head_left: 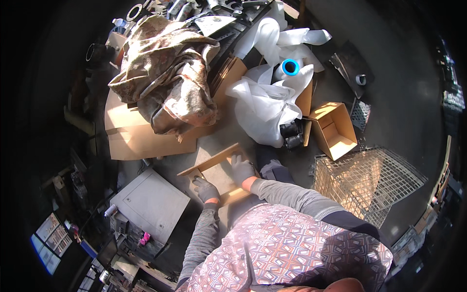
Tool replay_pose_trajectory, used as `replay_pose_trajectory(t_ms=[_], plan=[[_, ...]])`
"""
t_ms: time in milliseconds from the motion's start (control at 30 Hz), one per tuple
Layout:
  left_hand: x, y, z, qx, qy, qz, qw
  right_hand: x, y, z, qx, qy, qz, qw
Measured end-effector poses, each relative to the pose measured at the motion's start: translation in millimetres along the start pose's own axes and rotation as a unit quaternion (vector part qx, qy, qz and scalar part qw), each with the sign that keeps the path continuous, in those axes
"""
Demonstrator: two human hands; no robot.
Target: The person places a metal part into a cardboard box, then walks to a cluttered area, retrieves a box, and tapes it shut. The person then walks back and places the taped box into a larger box.
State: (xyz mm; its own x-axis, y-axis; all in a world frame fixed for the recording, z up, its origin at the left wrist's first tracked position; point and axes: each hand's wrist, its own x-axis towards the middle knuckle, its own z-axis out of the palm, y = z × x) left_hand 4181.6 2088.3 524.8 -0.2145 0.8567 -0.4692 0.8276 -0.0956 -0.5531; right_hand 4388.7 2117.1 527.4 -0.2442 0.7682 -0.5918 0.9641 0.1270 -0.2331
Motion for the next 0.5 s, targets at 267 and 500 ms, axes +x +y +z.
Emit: replay_pose_trajectory(t_ms=[267,500], plan=[[5.7,12.7,-19.8,0.048,-0.032,0.071,0.996,-1.9,10.7,26.8,0.078,0.072,0.104,0.989],[-0.9,10.5,-24.8,-0.013,-0.045,0.097,0.994,-7.1,64.1,10.9,0.097,-0.033,-0.171,0.98]])
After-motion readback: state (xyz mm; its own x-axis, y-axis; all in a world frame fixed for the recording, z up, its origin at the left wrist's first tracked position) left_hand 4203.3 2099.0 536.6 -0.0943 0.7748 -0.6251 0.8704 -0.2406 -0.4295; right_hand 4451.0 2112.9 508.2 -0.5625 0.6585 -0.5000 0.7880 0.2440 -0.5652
